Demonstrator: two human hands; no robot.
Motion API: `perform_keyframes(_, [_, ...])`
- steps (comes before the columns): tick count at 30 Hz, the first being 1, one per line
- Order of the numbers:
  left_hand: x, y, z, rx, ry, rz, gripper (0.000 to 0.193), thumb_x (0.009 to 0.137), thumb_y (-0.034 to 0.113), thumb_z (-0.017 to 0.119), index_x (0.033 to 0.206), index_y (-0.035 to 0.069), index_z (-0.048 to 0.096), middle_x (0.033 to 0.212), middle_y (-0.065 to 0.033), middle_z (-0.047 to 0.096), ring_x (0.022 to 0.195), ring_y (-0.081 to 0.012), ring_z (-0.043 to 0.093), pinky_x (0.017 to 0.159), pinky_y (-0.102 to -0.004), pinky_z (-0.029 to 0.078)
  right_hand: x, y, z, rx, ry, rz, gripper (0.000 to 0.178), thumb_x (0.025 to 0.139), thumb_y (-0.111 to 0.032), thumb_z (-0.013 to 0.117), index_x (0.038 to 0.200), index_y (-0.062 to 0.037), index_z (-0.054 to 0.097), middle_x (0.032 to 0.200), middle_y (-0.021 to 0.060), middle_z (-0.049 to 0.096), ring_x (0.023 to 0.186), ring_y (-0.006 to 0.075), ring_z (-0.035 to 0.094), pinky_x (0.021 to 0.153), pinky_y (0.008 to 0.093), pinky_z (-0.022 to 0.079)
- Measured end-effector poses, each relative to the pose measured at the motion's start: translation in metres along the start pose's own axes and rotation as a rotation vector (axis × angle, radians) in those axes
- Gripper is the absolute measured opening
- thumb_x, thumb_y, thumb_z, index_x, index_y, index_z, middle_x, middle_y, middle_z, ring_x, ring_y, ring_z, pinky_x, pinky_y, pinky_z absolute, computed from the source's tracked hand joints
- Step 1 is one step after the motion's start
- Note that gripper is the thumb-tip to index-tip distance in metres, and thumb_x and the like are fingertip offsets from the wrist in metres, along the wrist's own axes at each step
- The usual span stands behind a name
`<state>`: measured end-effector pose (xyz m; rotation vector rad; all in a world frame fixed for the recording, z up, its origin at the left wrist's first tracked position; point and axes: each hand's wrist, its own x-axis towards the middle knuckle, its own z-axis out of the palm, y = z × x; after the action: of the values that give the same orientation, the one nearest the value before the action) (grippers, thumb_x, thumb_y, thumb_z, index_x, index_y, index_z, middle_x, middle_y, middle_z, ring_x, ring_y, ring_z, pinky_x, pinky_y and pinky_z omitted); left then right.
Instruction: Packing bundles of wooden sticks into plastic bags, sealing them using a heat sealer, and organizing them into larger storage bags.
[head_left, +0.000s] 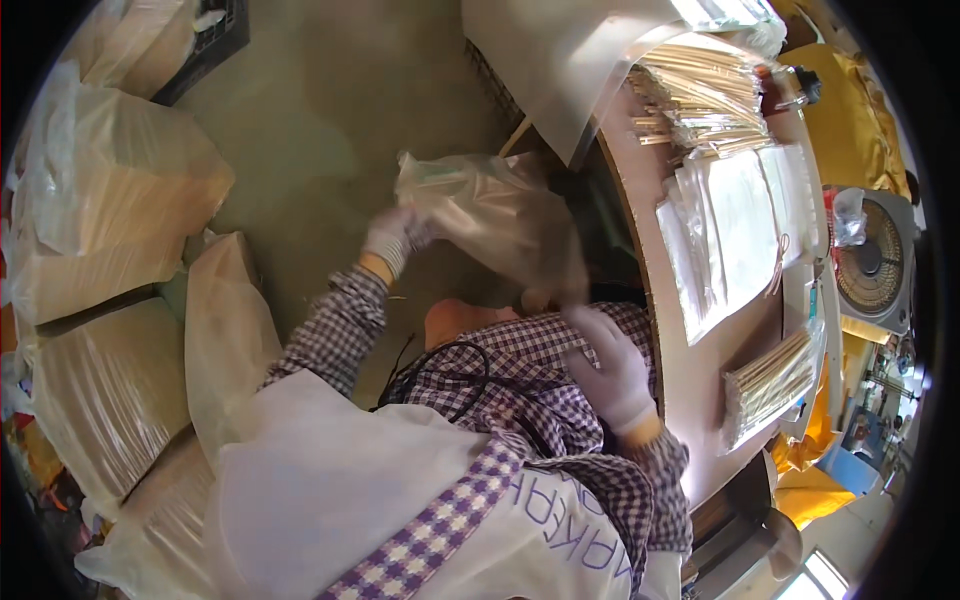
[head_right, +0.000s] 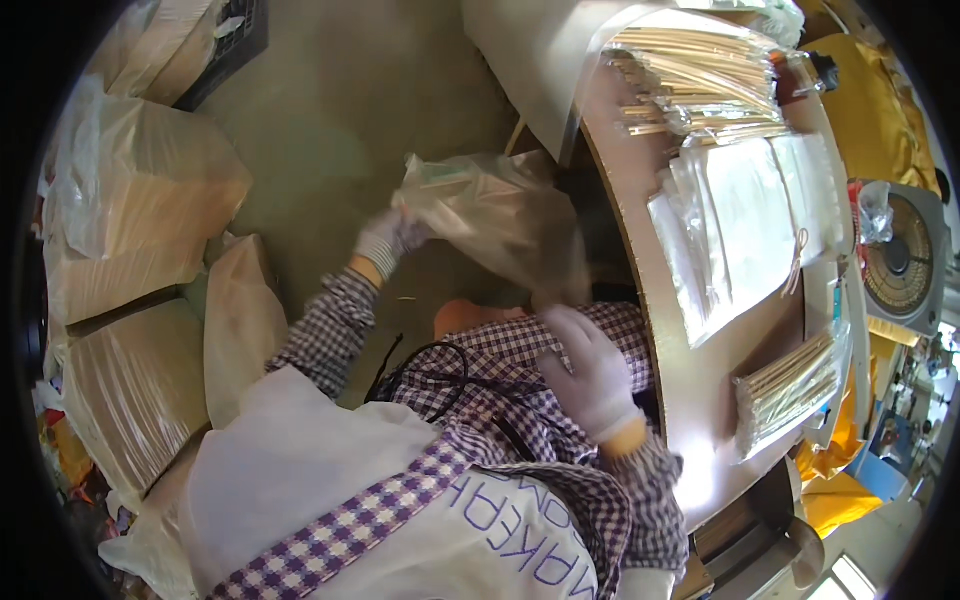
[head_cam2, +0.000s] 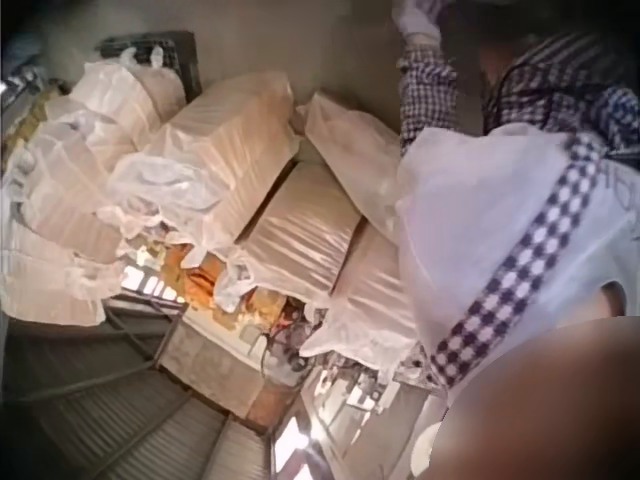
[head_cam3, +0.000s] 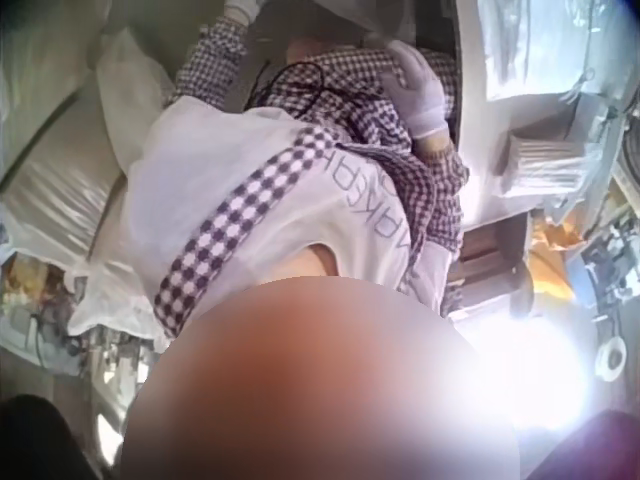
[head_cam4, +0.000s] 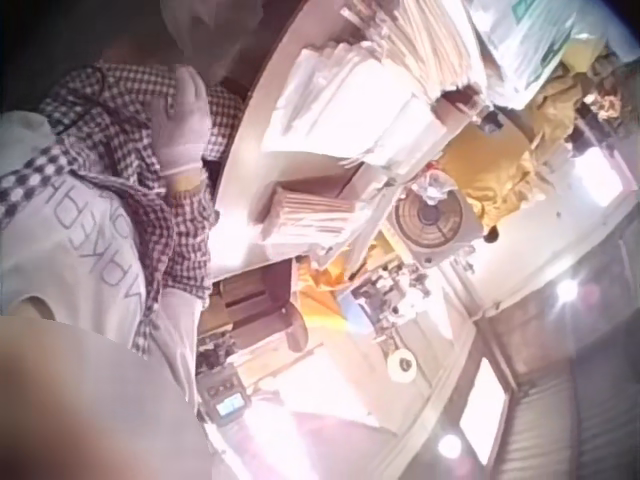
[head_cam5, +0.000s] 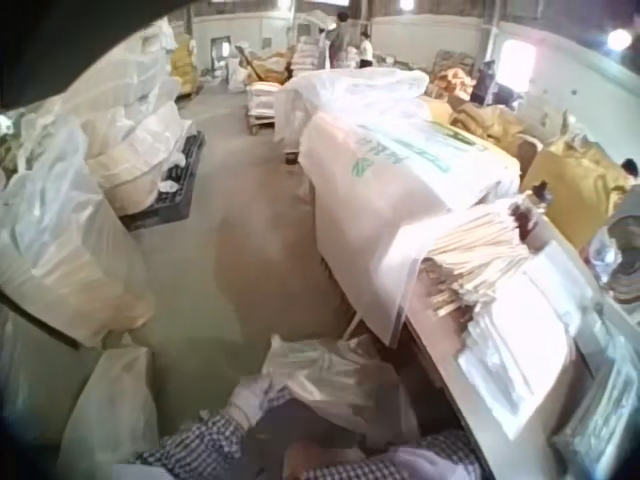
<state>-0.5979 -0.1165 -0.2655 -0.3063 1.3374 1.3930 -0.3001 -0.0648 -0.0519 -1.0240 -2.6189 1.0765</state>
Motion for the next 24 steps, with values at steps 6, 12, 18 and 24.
perform_keyframes(6, [-0.057, 0.087, 0.016, -0.09, -0.091, 0.281, 0.021, 0.084, 0.023, 0.055, 0.096, 0.006, 0.051, 0.088, -0.0096, 0.059, 0.075, -0.0223, 0.06, 0.066, -0.037, 0.052, 0.097, -0.023, 0.038, -0.445, 0.312, -0.054, 0.082, 0.056, -0.028, 0.075, 0.125, -0.0061, 0.038, 0.135, 0.0174, 0.03, 0.124, 0.0337, 0.03, 0.101, 0.0417, 0.027])
perform_keyframes(12, [-0.088, 0.087, 0.003, -0.111, 0.07, 0.228, 0.024, 0.081, 0.025, 0.061, 0.095, 0.008, 0.051, 0.092, -0.0095, 0.057, 0.083, -0.0237, 0.057, 0.07, -0.0398, 0.05, 0.127, -0.041, 0.011, -0.56, 0.205, -0.232, 0.054, 0.062, -0.03, 0.071, 0.11, -0.014, 0.052, 0.124, 0.0042, 0.045, 0.116, 0.0281, 0.04, 0.097, 0.0423, 0.031])
perform_keyframes(18, [-0.094, 0.09, 0.01, -0.112, 0.122, 0.241, 0.027, 0.079, 0.027, 0.064, 0.095, 0.008, 0.051, 0.092, -0.0101, 0.056, 0.083, -0.0242, 0.057, 0.069, -0.0393, 0.051, 0.151, -0.005, 0.02, -0.4, -0.116, -0.064, 0.043, 0.075, -0.04, 0.059, 0.109, -0.0144, 0.056, 0.119, 0.0047, 0.05, 0.114, 0.0226, 0.043, 0.095, 0.0364, 0.033])
perform_keyframes(24, [-0.093, 0.091, 0.011, -0.108, 0.108, 0.224, 0.027, 0.079, 0.026, 0.063, 0.094, 0.008, 0.051, 0.092, -0.0103, 0.056, 0.081, -0.024, 0.056, 0.067, -0.0379, 0.051, 0.158, -0.001, 0.034, -0.416, -0.128, -0.168, 0.04, 0.076, -0.04, 0.058, 0.107, -0.014, 0.058, 0.118, 0.0053, 0.051, 0.111, 0.0235, 0.045, 0.091, 0.037, 0.037])
